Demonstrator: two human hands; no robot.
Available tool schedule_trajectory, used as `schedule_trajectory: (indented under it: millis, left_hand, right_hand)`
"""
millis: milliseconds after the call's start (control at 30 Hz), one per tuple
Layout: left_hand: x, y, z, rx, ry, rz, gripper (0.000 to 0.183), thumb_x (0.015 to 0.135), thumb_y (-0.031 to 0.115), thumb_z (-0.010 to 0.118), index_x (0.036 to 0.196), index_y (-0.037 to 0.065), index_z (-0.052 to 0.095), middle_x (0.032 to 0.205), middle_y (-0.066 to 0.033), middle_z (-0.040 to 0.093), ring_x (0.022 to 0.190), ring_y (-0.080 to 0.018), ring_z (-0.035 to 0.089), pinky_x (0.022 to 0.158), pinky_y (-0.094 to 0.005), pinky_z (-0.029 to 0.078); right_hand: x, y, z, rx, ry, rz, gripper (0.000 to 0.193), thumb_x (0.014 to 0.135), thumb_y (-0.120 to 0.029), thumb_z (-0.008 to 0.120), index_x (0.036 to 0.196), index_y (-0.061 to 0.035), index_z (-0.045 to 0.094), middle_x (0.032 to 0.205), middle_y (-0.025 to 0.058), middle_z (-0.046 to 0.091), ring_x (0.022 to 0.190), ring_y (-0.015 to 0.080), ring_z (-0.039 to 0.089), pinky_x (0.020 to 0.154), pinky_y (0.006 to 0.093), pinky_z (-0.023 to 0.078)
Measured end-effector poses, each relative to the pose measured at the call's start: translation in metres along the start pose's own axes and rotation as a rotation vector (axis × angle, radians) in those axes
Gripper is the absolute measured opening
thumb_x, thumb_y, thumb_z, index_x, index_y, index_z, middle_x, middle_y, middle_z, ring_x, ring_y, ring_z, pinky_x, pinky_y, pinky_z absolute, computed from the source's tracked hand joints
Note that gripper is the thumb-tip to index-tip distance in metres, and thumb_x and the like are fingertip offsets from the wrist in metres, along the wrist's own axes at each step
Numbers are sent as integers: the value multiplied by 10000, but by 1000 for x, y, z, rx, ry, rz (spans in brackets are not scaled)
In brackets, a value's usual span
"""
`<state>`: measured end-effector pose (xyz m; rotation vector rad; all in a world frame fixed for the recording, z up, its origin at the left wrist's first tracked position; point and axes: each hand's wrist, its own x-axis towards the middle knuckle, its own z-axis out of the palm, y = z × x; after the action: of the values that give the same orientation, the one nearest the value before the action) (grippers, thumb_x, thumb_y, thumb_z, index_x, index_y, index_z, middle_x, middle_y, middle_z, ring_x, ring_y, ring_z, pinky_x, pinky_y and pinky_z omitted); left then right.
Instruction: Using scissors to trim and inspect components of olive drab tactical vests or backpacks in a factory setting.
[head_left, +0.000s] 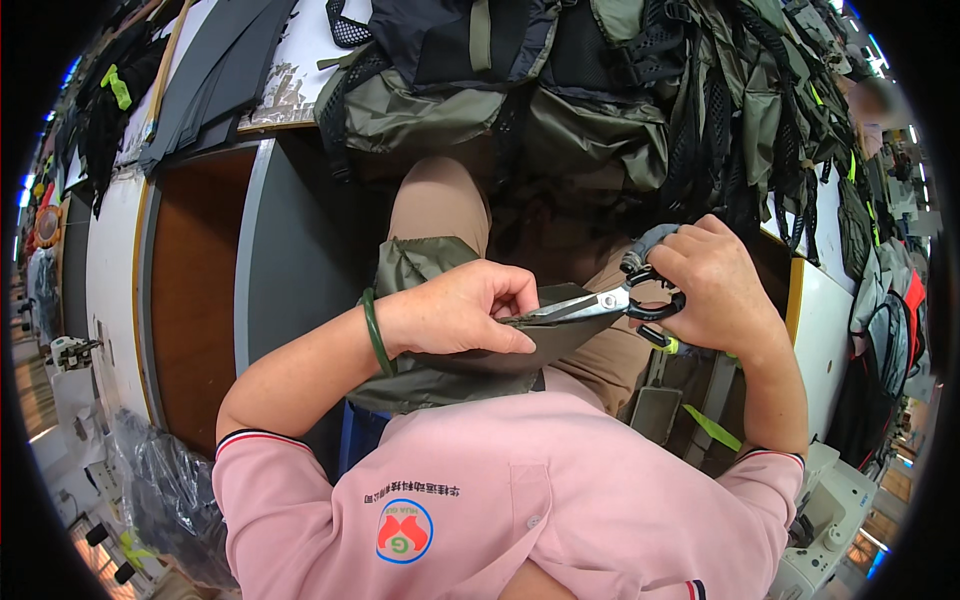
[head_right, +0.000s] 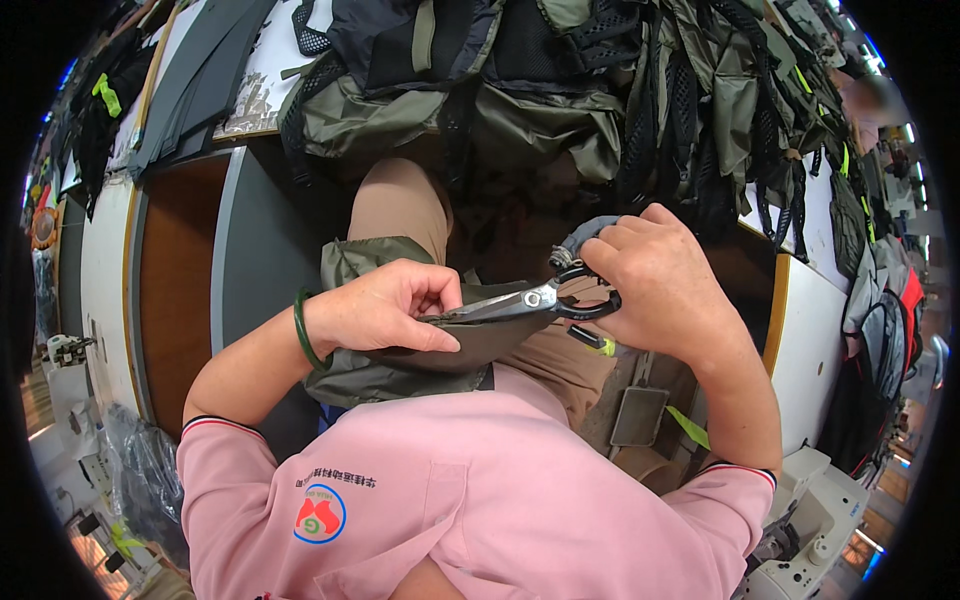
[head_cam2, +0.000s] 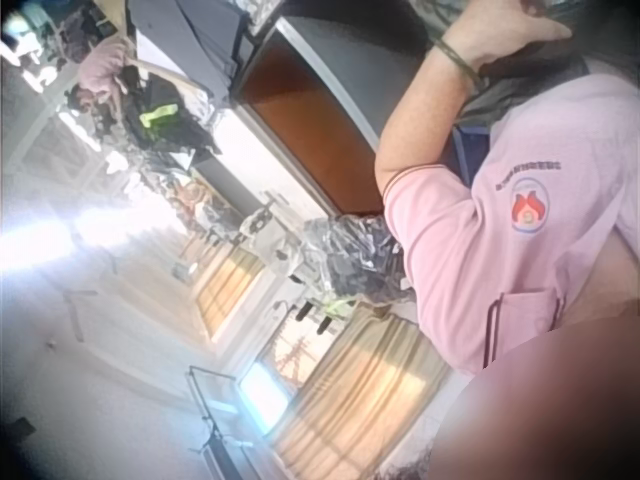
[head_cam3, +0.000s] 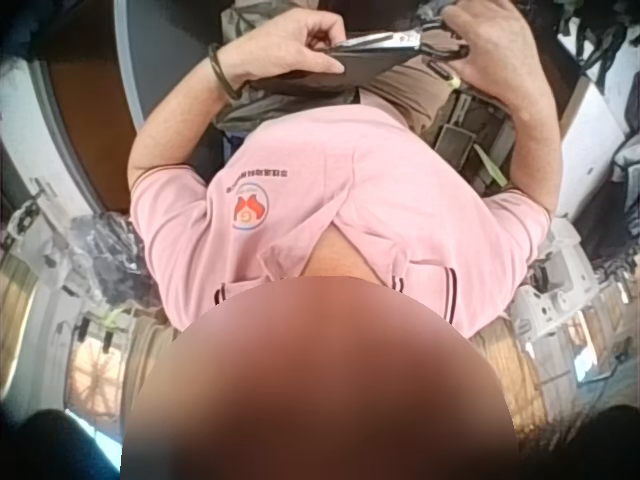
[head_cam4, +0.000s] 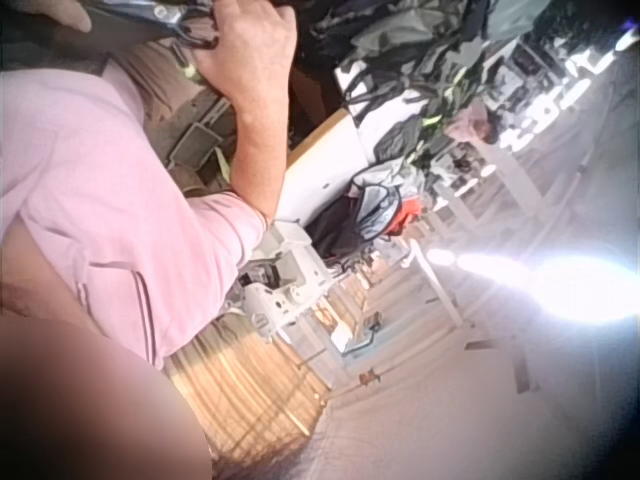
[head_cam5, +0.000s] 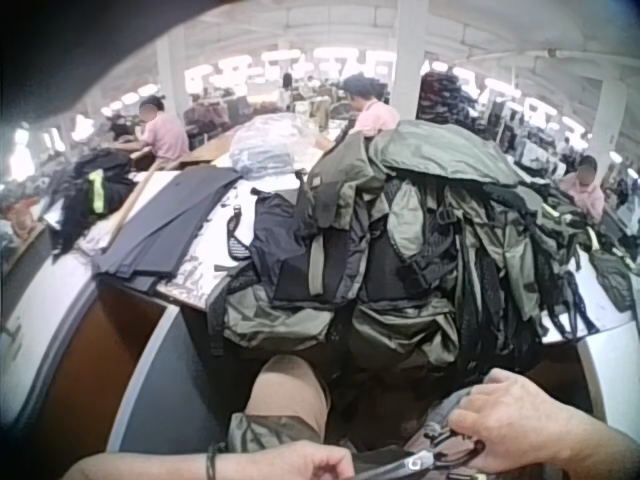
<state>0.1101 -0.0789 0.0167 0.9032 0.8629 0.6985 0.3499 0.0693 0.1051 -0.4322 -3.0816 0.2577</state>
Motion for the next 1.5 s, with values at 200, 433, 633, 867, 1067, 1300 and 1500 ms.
schedule_trajectory:
  millis: [200, 433, 633, 867, 1067, 1300, 1500]
  left_hand:
    - [1, 0, 3, 30, 1, 3, 210, 815, 12, 758, 872, 45, 559, 771, 52, 533, 669, -7, 448, 573, -181, 372]
    - [0, 3, 3, 51, 19, 25, 216, 820, 18, 756, 869, 47, 547, 775, 52, 521, 673, -9, 440, 582, -181, 368]
    - [-8, 18, -11, 386, 23, 46, 160, 868, 112, 722, 922, 44, 587, 837, 3, 587, 807, -85, 556, 719, -244, 445]
    - [-42, 9, -50, 1049, 274, 308, 123, 784, 107, 746, 860, 76, 655, 972, -57, 607, 949, -262, 561, 847, -358, 445]
    - [-51, 7, -36, 1390, 484, 699, 220, 649, 14, 744, 807, 86, 608, 850, -27, 590, 800, -231, 574, 769, -384, 435]
    - [-75, 0, -6, 1663, 555, 1025, 219, 661, 44, 747, 843, 90, 635, 893, -23, 614, 804, -208, 598, 721, -374, 448]
    - [-79, 1, -1, 1592, 585, 1078, 166, 689, 31, 676, 838, 89, 632, 884, -25, 625, 778, -189, 599, 692, -323, 454]
  right_hand:
    - [-4, -1, 7, -1, -113, 49, 314, 643, -280, 793, 708, -61, 577, 656, 74, 576, 701, 271, 609, 683, 382, 456]
    - [-2, -6, 16, 192, -84, 101, 337, 639, -259, 827, 735, -41, 588, 672, 103, 584, 699, 318, 603, 672, 403, 467]
    - [13, -22, 57, 737, -105, -4, 265, 710, -125, 792, 766, 15, 574, 727, 149, 573, 687, 329, 569, 602, 386, 451]
    - [6, -14, 52, 764, -26, 62, 252, 720, -69, 773, 753, 15, 538, 705, 134, 553, 664, 321, 514, 606, 373, 440]
    - [-4, -8, 51, 626, 35, 59, 217, 673, -21, 725, 742, 3, 521, 708, 132, 556, 694, 343, 537, 655, 392, 445]
    - [-11, -8, 62, 655, 85, 39, 203, 688, -25, 702, 741, -7, 507, 704, 129, 534, 706, 338, 536, 650, 395, 426]
    - [-13, -7, 67, 667, 112, 0, 268, 559, 9, 724, 790, -23, 592, 753, 94, 586, 732, 320, 567, 685, 378, 442]
